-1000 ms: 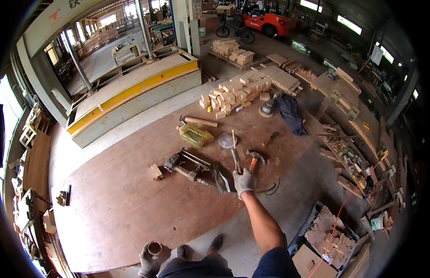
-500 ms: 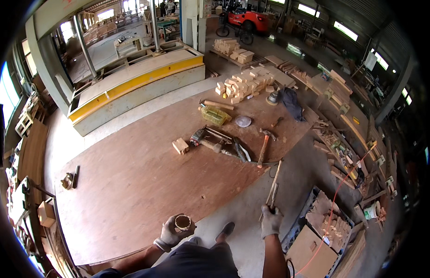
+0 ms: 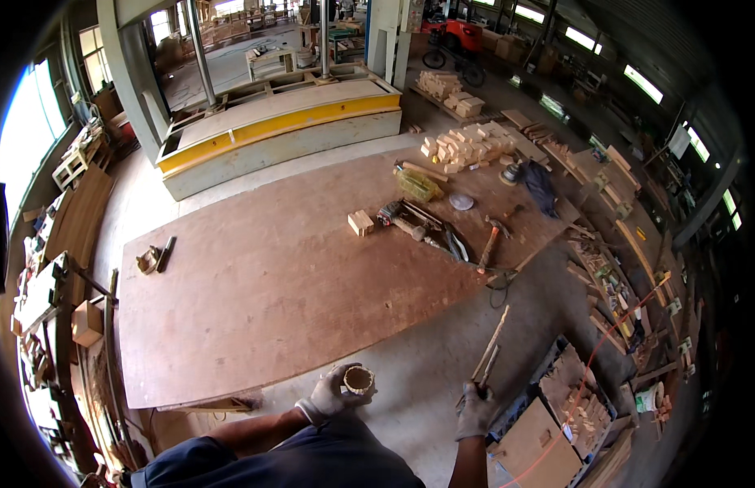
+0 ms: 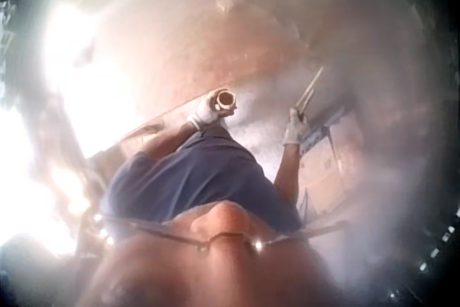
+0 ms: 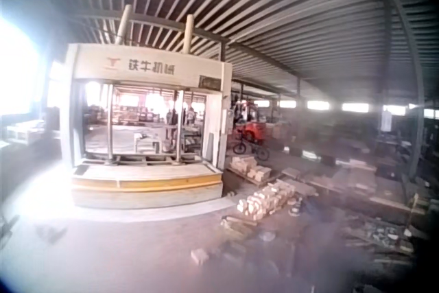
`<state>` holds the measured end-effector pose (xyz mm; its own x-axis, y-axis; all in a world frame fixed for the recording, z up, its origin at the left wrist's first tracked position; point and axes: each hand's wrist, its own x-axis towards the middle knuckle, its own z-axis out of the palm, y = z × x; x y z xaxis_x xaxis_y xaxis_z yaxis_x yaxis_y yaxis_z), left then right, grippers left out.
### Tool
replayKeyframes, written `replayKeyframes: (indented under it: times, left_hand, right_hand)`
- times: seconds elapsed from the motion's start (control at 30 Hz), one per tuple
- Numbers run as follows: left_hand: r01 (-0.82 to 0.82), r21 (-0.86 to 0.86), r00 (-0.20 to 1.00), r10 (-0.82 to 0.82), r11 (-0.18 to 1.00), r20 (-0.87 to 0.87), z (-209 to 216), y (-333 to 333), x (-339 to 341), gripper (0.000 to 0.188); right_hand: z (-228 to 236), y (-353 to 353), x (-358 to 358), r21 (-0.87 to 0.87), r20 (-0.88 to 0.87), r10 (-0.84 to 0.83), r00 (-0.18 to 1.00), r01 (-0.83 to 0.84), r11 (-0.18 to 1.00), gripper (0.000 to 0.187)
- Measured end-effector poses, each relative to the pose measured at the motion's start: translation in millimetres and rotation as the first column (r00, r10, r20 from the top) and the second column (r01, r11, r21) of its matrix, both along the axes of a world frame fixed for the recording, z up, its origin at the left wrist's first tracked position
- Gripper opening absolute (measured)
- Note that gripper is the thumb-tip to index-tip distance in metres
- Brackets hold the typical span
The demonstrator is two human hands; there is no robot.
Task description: The person walks through a workshop carrying a small container and a brush, then pours a yellowish liquid from the container into a larger bucket. They stir the mixture with the brush, walk back to a workbench, and scoop a white powder from a bag into the container. The person then pours the powder into the bucket and stirs the mixture again.
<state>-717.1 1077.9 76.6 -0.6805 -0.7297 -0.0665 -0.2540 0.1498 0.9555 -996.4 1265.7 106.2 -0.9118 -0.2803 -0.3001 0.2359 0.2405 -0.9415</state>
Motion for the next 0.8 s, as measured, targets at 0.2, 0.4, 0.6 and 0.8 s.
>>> replayKeyframes:
  times: [0.2,0.4,0.6,0.8]
  left_hand:
    - [0.074,-0.032,0.995,-0.072,0.997,0.069,-13,80,6,0.077]
    - [0.255,-0.146,0.967,-0.25,0.956,0.054,-30,163,12,0.075]
    - [0.467,0.126,0.882,-0.472,0.875,0.008,0,217,8,0.073]
    - [0.698,0.024,0.714,-0.697,0.716,0.061,-14,226,-16,0.081]
  right_hand:
    - [10,102,33,-0.035,0.006,-0.03,1.0,0.03,0.999,0.014]
    - [-30,242,62,-0.067,-0.004,-0.192,0.981,0.191,0.979,0.017]
    - [-20,334,122,-0.041,0.028,-0.467,0.884,0.468,0.883,0.022]
    - [-5,386,219,0.001,0.055,-0.706,0.706,0.707,0.707,0.027]
